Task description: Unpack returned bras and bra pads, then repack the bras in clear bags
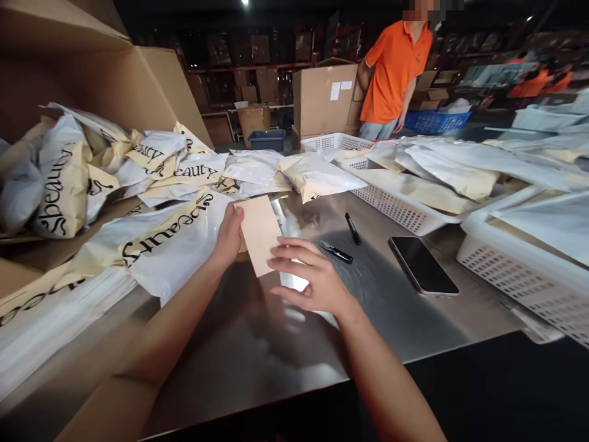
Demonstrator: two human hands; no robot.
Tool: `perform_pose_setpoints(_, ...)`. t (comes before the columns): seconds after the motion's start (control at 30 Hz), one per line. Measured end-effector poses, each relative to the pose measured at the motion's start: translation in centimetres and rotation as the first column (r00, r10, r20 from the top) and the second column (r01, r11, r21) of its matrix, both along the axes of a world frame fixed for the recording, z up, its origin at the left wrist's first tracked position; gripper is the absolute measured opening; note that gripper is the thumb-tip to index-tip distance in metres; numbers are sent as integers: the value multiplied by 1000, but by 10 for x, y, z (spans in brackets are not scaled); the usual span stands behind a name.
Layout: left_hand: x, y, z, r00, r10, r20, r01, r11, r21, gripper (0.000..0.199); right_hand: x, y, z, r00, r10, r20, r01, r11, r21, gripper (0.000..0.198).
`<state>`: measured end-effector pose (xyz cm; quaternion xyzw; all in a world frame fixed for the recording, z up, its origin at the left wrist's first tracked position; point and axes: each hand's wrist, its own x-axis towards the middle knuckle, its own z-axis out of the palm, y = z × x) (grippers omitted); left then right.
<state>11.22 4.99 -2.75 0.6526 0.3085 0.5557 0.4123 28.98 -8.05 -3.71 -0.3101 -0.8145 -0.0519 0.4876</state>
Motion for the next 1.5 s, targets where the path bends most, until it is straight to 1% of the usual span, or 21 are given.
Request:
perform_pose_setpoints(0.07,-1,5,2,1000,-6,5,6,1000,-22,56,-2,2,-2,1000,5,-13,-5,1000,4,36)
perform_pose_setpoints(0.13,0,7,0,999,-35,3,35,999,-12,60,-4,3,-5,998,-30,-50,32,999,31,33)
perform_pose_setpoints(0.23,2,10,-9,989,-139,44,139,990,16,65,-7,4,-7,996,-57,-74,61,997,56,31)
perform_pose_setpoints(0.33,4,13,-19,965,-247,93,238,966,101,78,-9,4,-6,996,-59,-73,66,994,93,31)
perform_pose_setpoints(0.4,4,14,-23,959,-274,69,260,952,161,78,-10,4,-4,995,-67,-76,76,990,120,30)
perform_pose_setpoints(0.5,4,14,-25,968,-252,-3,248,950,191,71,-12,4,-3,992,-82,-93,94,986,137,28)
perform_pose_setpoints(0.6,2,13,-25,975,-220,-41,223,954,202,73,-13,3,-4,990,-91,-107,105,985,135,26)
perform_pose_setpoints(0.7,0,11,-22,967,-238,-86,251,945,208,87,-12,3,-6,985,-133,-106,145,983,116,23)
perform_pose_setpoints(0.8,-1,5,-18,927,-322,-190,359,910,209,107,-11,2,-7,976,-183,-117,197,973,119,21)
perform_pose_setpoints(0.87,-1,2,-17,902,-343,-264,404,886,227,118,-10,2,-6,970,-206,-129,222,967,123,19)
perform_pose_setpoints(1.03,-2,-2,-14,890,-288,-355,403,860,313,123,-17,-2,-7,956,-280,-84,288,951,115,10)
perform_pose_setpoints(1.13,-2,-13,-8,866,-219,-450,397,848,350,129,-24,-6,-9,928,-335,-163,345,938,40,7)
perform_pose_setpoints(1.2,2,-26,-5,812,-204,-547,451,814,367,135,-19,-7,-8,863,-370,-344,380,924,-39,11)
perform_pose_setpoints(1.23,5,-34,-5,774,-202,-600,492,788,370,136,-12,-7,-7,796,-369,-479,389,919,-62,14)
perform_pose_setpoints(1.27,9,-41,-5,731,-197,-653,536,758,371,136,-1,-6,-5,696,-347,-628,399,915,-63,16)
perform_pose_setpoints(1.33,17,-51,-10,653,-161,-740,598,709,374,130,30,-6,0,418,-241,-876,461,887,-24,18)
perform_pose_setpoints(1.37,20,-53,-13,624,-133,-770,608,702,372,127,46,-6,3,276,-172,-946,518,855,-4,19)
perform_pose_setpoints(1.4,23,-53,-17,607,-103,-788,604,704,373,124,62,-7,5,160,-112,-981,586,810,3,20)
perform_pose_setpoints(1.43,25,-51,-21,602,-77,-795,589,714,378,121,74,-8,7,89,-82,-993,649,761,-5,20)
perform_pose_setpoints(1.47,25,-48,-25,605,-56,-795,570,727,382,120,83,-9,6,65,-92,-994,694,719,-22,20)
perform_pose_setpoints(1.5,25,-45,-27,610,-41,-791,552,738,387,118,87,-8,4,83,-150,-985,720,692,-45,19)
